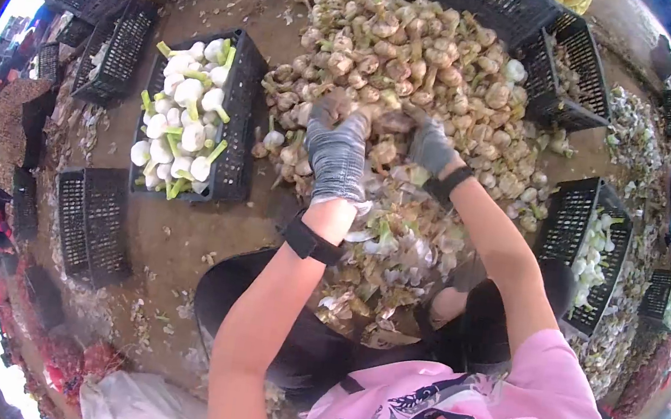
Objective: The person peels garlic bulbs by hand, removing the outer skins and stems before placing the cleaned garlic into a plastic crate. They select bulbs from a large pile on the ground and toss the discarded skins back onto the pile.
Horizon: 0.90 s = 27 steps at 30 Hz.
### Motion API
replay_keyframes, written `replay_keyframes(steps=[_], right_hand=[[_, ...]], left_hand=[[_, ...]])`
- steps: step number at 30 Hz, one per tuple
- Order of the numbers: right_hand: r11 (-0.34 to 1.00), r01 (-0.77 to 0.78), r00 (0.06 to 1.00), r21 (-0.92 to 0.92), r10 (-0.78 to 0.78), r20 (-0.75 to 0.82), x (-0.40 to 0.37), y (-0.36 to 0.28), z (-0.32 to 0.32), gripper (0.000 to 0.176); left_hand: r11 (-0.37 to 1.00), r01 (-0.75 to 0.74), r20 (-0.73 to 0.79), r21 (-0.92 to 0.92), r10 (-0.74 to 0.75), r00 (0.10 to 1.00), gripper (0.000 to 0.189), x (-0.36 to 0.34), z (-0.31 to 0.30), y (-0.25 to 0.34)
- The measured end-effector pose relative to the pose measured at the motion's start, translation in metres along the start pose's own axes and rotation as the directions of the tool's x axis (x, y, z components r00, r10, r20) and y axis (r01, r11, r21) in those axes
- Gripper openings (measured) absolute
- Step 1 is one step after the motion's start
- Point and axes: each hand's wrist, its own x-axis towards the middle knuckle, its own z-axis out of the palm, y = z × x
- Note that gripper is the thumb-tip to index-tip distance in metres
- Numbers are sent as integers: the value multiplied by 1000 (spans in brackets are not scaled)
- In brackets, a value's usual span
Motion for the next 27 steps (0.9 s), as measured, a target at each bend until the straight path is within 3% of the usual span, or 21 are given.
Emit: replay_keyframes(steps=[2,3,4,5,6,7,8,9,10,11,12,13,14,15,16,18,19,22,24,25,27], right_hand=[[998,-37,934,50,16,357,-31,-16,-3,40],[993,-55,952,104,21,304,-53,-18,2,42],[985,-71,968,160,29,250,-84,-25,21,45],[989,-113,935,97,73,346,-98,-29,20,56],[982,-135,957,133,94,275,-105,-23,16,55],[967,-244,833,73,171,526,-109,-30,7,56],[943,-332,640,-11,234,732,-116,-38,-3,57],[946,-323,647,-4,224,729,-127,-41,-14,57],[911,45,904,-411,137,404,-144,-45,-15,51],[561,195,978,-804,-168,120,-157,-46,-15,46],[563,197,978,-803,-174,118,-163,-43,-12,46],[435,483,835,-760,-488,252,-166,-37,-5,43],[222,699,580,-679,-733,357,-168,-28,-1,41],[414,615,713,-671,-656,249,-170,-20,-2,38],[557,689,691,-463,-697,190,-148,-4,-16,38],[443,721,588,-533,-798,131,-151,2,-5,37],[448,721,587,-529,-800,122,-158,-1,3,37],[351,681,539,-643,-834,115,-170,-10,17,33],[422,680,609,-600,-780,142,-168,-16,5,31],[484,627,687,-610,-712,141,-170,-21,4,31],[532,598,731,-599,-669,136,-177,-28,5,30]], left_hand=[[868,-213,234,450,116,965,62,-2,1,-15],[809,-297,355,507,118,927,68,-5,4,-25],[815,-302,363,495,122,924,68,-11,9,-28],[862,-264,464,432,38,885,69,-18,13,-32],[902,-214,563,376,-39,826,70,-25,17,-35],[942,-143,589,304,-67,805,72,-31,19,-35],[942,-143,598,303,-71,798,72,-34,20,-38],[927,-221,630,304,-22,776,71,-35,22,-42],[906,-298,659,302,27,751,69,-36,24,-46],[894,-358,644,269,110,757,68,-42,26,-46],[893,-360,649,269,108,753,68,-47,28,-46],[822,-488,654,294,199,729,67,-50,30,-44],[732,-603,664,319,282,693,67,-52,30,-45],[654,-677,672,338,335,660,63,-42,26,-58],[653,-675,680,344,323,658,63,-45,27,-59],[416,-848,745,329,438,503,60,-54,31,-50],[182,-907,768,380,484,419,57,-67,34,-34],[198,-909,776,368,473,417,60,-64,31,-41],[247,-896,773,369,453,443,61,-60,30,-43],[296,-882,772,367,431,466,63,-59,31,-43],[301,-879,776,369,422,470,64,-57,31,-41]])
